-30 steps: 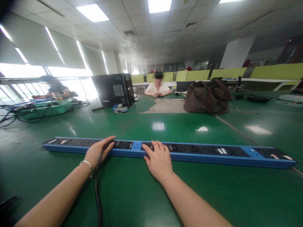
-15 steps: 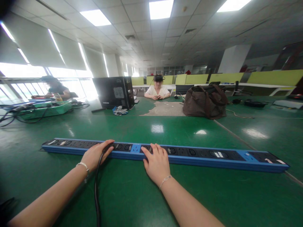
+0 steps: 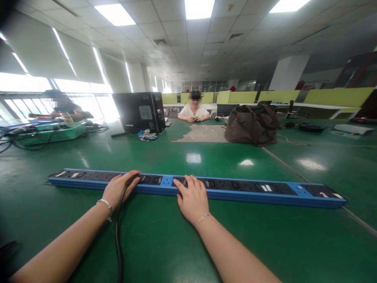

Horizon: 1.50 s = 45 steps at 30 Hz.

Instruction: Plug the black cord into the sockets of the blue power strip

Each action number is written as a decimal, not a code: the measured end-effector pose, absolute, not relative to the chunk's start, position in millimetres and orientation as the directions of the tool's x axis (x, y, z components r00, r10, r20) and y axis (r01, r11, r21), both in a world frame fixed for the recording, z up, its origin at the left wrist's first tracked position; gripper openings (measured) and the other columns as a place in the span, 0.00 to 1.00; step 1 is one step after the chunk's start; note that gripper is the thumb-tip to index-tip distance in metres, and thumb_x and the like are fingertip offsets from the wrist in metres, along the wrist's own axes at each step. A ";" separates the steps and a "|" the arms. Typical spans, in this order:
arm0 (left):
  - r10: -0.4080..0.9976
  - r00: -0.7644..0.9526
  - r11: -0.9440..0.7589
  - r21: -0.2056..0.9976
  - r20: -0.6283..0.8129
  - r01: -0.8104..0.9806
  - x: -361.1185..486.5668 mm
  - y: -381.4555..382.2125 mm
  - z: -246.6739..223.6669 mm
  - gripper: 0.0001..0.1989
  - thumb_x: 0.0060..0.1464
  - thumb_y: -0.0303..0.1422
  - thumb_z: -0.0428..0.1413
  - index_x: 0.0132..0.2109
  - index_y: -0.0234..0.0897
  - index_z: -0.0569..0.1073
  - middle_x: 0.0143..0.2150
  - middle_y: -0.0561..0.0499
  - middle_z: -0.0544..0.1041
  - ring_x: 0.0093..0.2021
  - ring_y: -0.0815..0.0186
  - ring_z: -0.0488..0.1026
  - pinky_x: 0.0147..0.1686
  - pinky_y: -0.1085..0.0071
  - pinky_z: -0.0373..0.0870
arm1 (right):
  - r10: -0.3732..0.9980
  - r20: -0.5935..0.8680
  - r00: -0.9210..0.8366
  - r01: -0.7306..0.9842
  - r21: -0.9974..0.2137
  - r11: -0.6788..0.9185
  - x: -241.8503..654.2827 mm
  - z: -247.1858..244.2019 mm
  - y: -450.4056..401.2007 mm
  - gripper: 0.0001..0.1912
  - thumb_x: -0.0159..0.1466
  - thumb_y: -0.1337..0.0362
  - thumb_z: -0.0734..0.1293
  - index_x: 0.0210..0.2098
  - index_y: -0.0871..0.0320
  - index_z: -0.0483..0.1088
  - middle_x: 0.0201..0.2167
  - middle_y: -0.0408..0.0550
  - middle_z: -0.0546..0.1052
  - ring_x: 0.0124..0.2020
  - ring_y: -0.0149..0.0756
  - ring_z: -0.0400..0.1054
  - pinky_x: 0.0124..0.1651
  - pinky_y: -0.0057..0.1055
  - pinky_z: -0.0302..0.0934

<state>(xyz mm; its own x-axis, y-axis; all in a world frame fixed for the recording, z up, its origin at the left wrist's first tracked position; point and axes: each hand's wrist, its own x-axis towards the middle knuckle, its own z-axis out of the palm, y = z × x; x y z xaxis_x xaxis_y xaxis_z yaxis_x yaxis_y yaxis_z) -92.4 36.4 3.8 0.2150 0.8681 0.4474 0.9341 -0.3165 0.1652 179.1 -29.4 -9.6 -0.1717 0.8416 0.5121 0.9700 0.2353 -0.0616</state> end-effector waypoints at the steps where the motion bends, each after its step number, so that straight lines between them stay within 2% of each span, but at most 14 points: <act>1: 0.868 0.218 -0.317 0.159 0.447 0.935 -92.5 36.7 4.6 0.19 0.59 0.45 0.42 0.51 0.47 0.68 0.49 0.51 0.77 0.46 0.62 0.74 0.55 0.58 0.60 | 0.842 0.511 -0.173 0.970 -0.060 0.235 179.2 -9.4 -29.4 0.23 0.60 0.60 0.63 0.56 0.41 0.63 0.56 0.49 0.65 0.57 0.43 0.54 0.57 0.39 0.47; 6: 0.850 0.206 -0.311 0.145 0.485 0.939 -90.3 38.7 5.5 0.17 0.58 0.45 0.44 0.48 0.48 0.70 0.44 0.53 0.79 0.43 0.62 0.75 0.52 0.62 0.63 | 0.846 0.503 -0.177 0.972 -0.047 0.231 179.1 -8.2 -29.2 0.23 0.60 0.60 0.63 0.56 0.42 0.63 0.56 0.49 0.65 0.57 0.43 0.54 0.57 0.39 0.47; 16: 0.838 0.141 -0.324 0.274 0.527 0.905 -92.4 45.0 -5.8 0.16 0.57 0.44 0.45 0.47 0.48 0.71 0.44 0.53 0.79 0.42 0.63 0.75 0.55 0.58 0.59 | 0.843 0.509 -0.173 0.969 -0.062 0.237 179.6 -10.1 -28.2 0.23 0.60 0.60 0.62 0.56 0.42 0.63 0.56 0.49 0.65 0.57 0.43 0.54 0.57 0.39 0.47; 21: 0.838 0.120 -0.337 0.331 0.532 0.881 -89.0 43.0 -1.4 0.15 0.56 0.44 0.47 0.44 0.46 0.73 0.41 0.53 0.79 0.40 0.63 0.75 0.54 0.58 0.61 | 0.838 0.517 -0.175 0.966 -0.073 0.247 179.8 -10.5 -27.9 0.23 0.60 0.60 0.63 0.56 0.42 0.63 0.55 0.49 0.65 0.57 0.43 0.54 0.56 0.39 0.47; 23: 0.816 0.024 -0.322 0.420 0.577 0.848 -91.5 41.8 6.5 0.15 0.55 0.45 0.48 0.43 0.44 0.73 0.39 0.53 0.79 0.38 0.63 0.75 0.50 0.61 0.65 | 0.839 0.515 -0.176 0.966 -0.075 0.249 179.6 -10.5 -27.8 0.23 0.60 0.60 0.62 0.56 0.42 0.63 0.56 0.49 0.65 0.57 0.43 0.54 0.56 0.40 0.47; 26: 0.662 -0.299 -0.308 0.613 0.688 0.728 -100.6 38.5 23.5 0.20 0.57 0.47 0.45 0.48 0.41 0.70 0.40 0.51 0.78 0.39 0.64 0.74 0.43 0.66 0.69 | 0.843 0.508 -0.175 0.966 -0.079 0.247 179.3 -10.4 -27.6 0.23 0.60 0.60 0.63 0.56 0.42 0.63 0.56 0.49 0.65 0.57 0.43 0.54 0.56 0.40 0.47; 27: 0.627 -0.340 -0.320 0.630 0.701 0.708 -103.4 36.7 28.7 0.21 0.57 0.47 0.45 0.48 0.40 0.70 0.41 0.51 0.77 0.40 0.64 0.73 0.44 0.66 0.69 | 0.845 0.506 -0.173 0.966 -0.080 0.246 179.2 -10.3 -27.6 0.23 0.60 0.60 0.63 0.56 0.42 0.63 0.56 0.48 0.65 0.57 0.43 0.54 0.56 0.40 0.47; 29: 0.643 -0.356 -0.310 0.656 0.678 0.688 -105.6 32.2 35.5 0.21 0.56 0.48 0.47 0.48 0.40 0.70 0.41 0.51 0.76 0.41 0.63 0.72 0.45 0.64 0.68 | 0.846 0.504 -0.170 0.966 -0.084 0.244 179.1 -10.2 -27.5 0.23 0.60 0.60 0.63 0.55 0.41 0.64 0.56 0.48 0.65 0.57 0.43 0.54 0.57 0.39 0.46; 34: 0.809 -0.151 -0.326 0.648 0.568 0.688 -77.3 25.1 29.9 0.20 0.54 0.48 0.50 0.47 0.42 0.70 0.42 0.52 0.77 0.42 0.62 0.73 0.45 0.63 0.68 | 0.846 0.509 -0.161 0.965 -0.097 0.242 178.4 -10.1 -27.6 0.23 0.60 0.60 0.63 0.55 0.41 0.64 0.55 0.49 0.65 0.57 0.43 0.54 0.56 0.39 0.46; 36: 0.874 0.034 -0.373 0.624 0.484 0.687 -55.0 25.1 25.8 0.20 0.55 0.47 0.49 0.50 0.44 0.68 0.45 0.52 0.77 0.43 0.62 0.74 0.46 0.63 0.68 | 0.843 0.514 -0.157 0.964 -0.105 0.244 178.1 -10.2 -27.7 0.23 0.59 0.60 0.63 0.55 0.42 0.64 0.55 0.49 0.65 0.57 0.44 0.54 0.56 0.40 0.46; 39: 0.893 0.206 -0.415 0.555 0.400 0.721 -22.6 25.8 22.4 0.18 0.57 0.43 0.47 0.52 0.45 0.66 0.47 0.51 0.76 0.45 0.62 0.73 0.51 0.59 0.64 | 0.843 0.517 -0.149 0.963 -0.119 0.243 177.5 -10.6 -27.6 0.23 0.59 0.60 0.63 0.55 0.42 0.64 0.55 0.50 0.65 0.57 0.44 0.54 0.56 0.40 0.46; 42: 0.879 0.298 -0.458 0.484 0.373 0.745 -3.5 26.3 20.5 0.16 0.58 0.40 0.47 0.52 0.44 0.65 0.47 0.52 0.77 0.47 0.62 0.73 0.57 0.56 0.57 | 0.843 0.517 -0.145 0.961 -0.130 0.245 177.2 -11.2 -27.3 0.23 0.59 0.60 0.64 0.55 0.41 0.64 0.55 0.50 0.65 0.57 0.44 0.54 0.56 0.40 0.46; 45: 0.872 0.330 -0.472 0.441 0.362 0.764 1.7 26.0 19.8 0.16 0.58 0.38 0.47 0.52 0.43 0.65 0.48 0.51 0.77 0.46 0.63 0.74 0.56 0.58 0.60 | 0.840 0.523 -0.142 0.957 -0.143 0.251 177.0 -11.7 -27.2 0.24 0.59 0.60 0.64 0.55 0.42 0.64 0.55 0.50 0.65 0.57 0.45 0.53 0.56 0.41 0.46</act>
